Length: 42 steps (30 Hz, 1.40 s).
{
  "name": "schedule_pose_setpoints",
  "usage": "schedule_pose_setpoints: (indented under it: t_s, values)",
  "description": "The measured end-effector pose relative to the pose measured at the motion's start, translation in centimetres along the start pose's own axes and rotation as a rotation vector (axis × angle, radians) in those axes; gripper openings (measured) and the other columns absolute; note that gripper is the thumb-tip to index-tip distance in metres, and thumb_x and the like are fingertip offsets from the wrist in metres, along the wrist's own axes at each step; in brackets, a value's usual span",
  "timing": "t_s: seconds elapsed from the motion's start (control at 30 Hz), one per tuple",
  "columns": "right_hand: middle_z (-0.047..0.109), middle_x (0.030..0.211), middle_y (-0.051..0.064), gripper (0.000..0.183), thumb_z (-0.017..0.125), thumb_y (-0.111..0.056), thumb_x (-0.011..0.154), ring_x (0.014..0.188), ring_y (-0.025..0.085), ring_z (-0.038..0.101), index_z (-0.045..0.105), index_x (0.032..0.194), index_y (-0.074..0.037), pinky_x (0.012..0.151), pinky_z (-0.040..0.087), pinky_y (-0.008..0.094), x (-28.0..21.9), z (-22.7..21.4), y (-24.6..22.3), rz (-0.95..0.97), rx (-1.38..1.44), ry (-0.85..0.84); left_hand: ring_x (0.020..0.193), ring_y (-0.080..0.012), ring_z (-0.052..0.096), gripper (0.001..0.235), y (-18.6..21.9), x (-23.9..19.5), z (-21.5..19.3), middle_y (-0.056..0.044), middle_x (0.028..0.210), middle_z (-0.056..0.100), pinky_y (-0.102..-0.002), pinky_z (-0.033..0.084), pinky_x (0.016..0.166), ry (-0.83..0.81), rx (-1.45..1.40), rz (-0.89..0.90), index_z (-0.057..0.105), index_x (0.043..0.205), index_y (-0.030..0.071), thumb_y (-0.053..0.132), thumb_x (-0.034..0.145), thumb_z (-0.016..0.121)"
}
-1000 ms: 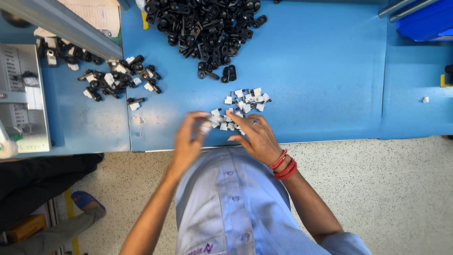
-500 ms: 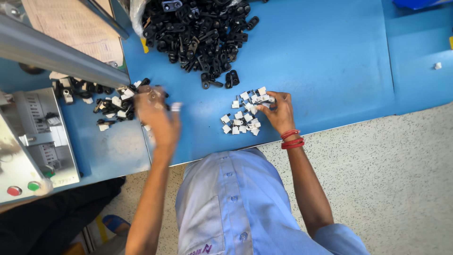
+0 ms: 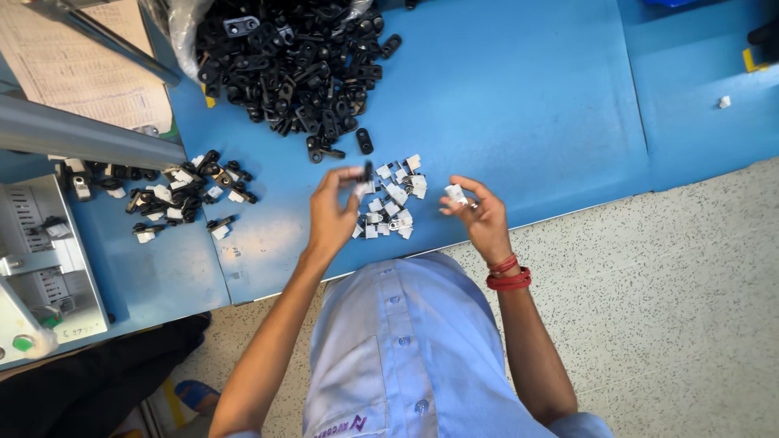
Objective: The person repeatedly picks up small black and white plastic components from a blue workbench, joins them by hand, and places the assembled units into a growing pile. The person occasionally reaches into a bag of black parts to replenish the supply on the table.
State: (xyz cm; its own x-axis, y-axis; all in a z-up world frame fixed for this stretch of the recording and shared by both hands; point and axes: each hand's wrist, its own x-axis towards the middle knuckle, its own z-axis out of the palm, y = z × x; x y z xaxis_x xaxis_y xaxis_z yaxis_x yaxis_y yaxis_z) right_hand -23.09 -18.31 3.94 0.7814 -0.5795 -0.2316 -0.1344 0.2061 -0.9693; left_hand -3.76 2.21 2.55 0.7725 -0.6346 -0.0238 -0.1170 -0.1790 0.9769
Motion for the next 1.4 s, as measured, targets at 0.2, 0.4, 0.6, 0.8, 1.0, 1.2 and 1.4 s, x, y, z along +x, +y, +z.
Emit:
schedule_pose_setpoints:
  t_s: [0.2,0.4,0.6,0.8,1.0,1.2,1.4]
  values:
    - [0.062,0.121,0.01,0.031,0.076,0.004,0.091,0.109,0.019,0.065,0.069,0.122,0.002,0.096,0.056,0.032,-2.0,4.6,-5.4,-0.341,-0.084,-0.247,0.121,-0.0163,0.063,0.037,4.7,-3.5,1.1,-0.009,0.136,0.066,-0.032,0.048,0.109,-0.163,-0.692,-0.293,0.063,0.133,0.001,-0.003,0.096,0.06]
    - [0.064,0.115,0.009,0.029,0.078,0.002,0.09,0.107,0.018,0.063,0.073,0.119,0.001,0.098,0.051,0.031,-2.1,7.8,-9.1,-0.428,-0.167,-0.316,0.119,-0.0168,0.063,0.042,6.2,-6.3,1.0,-0.011,0.131,0.066,-0.032,0.05,0.105,-0.221,-0.946,-0.255,0.058,0.141,0.001,0.003,0.1,0.064]
    - [0.071,0.115,0.012,0.027,0.075,0.004,0.088,0.109,0.02,0.068,0.073,0.115,0.0,0.098,0.054,0.031,-2.6,9.4,-10.5,-0.363,-0.159,-0.436,0.092,-0.0198,0.07,0.03,3.6,-8.5,-0.5,-0.016,0.111,0.071,-0.031,0.058,0.083,-0.318,-1.39,-0.459,0.058,0.127,-0.002,0.019,0.106,0.065]
    - [0.072,0.11,0.009,0.024,0.073,0.006,0.09,0.11,0.022,0.071,0.076,0.111,-0.004,0.097,0.059,0.031,-3.2,10.8,-12.5,-0.546,-0.273,-0.619,0.085,-0.0237,0.075,0.035,3.8,-9.7,-2.6,-0.015,0.1,0.073,-0.037,0.062,0.074,-0.462,-1.425,-0.571,0.059,0.12,-0.001,0.03,0.103,0.064]
    - [0.067,0.094,0.007,0.029,0.078,0.001,0.087,0.084,0.016,0.06,0.077,0.115,-0.005,0.077,0.048,0.028,-4.6,13.1,-13.1,-0.539,-0.571,-0.382,0.108,-0.0261,0.073,0.027,6.8,-8.7,-6.7,-0.018,0.117,0.074,-0.037,0.061,0.09,-0.184,-0.223,0.224,0.059,0.114,0.004,0.0,0.093,0.076]
    - [0.061,0.104,0.006,0.033,0.075,-0.002,0.095,0.095,0.014,0.059,0.07,0.127,-0.003,0.086,0.049,0.026,-5.1,14.0,-10.4,-0.411,-0.24,-0.215,0.122,-0.0224,0.068,0.028,8.9,-8.3,-4.4,-0.017,0.128,0.069,-0.035,0.057,0.106,0.044,-0.31,0.286,0.057,0.116,0.002,-0.009,0.093,0.069]
    - [0.056,0.117,0.012,0.032,0.08,-0.004,0.089,0.106,0.019,0.057,0.067,0.118,-0.002,0.097,0.048,0.029,-3.2,9.5,-10.3,-0.6,-0.271,-0.379,0.105,-0.0169,0.068,0.026,8.1,-8.9,-0.4,-0.013,0.117,0.071,-0.032,0.055,0.093,0.018,-0.812,-0.159,0.059,0.124,-0.001,-0.004,0.099,0.061]
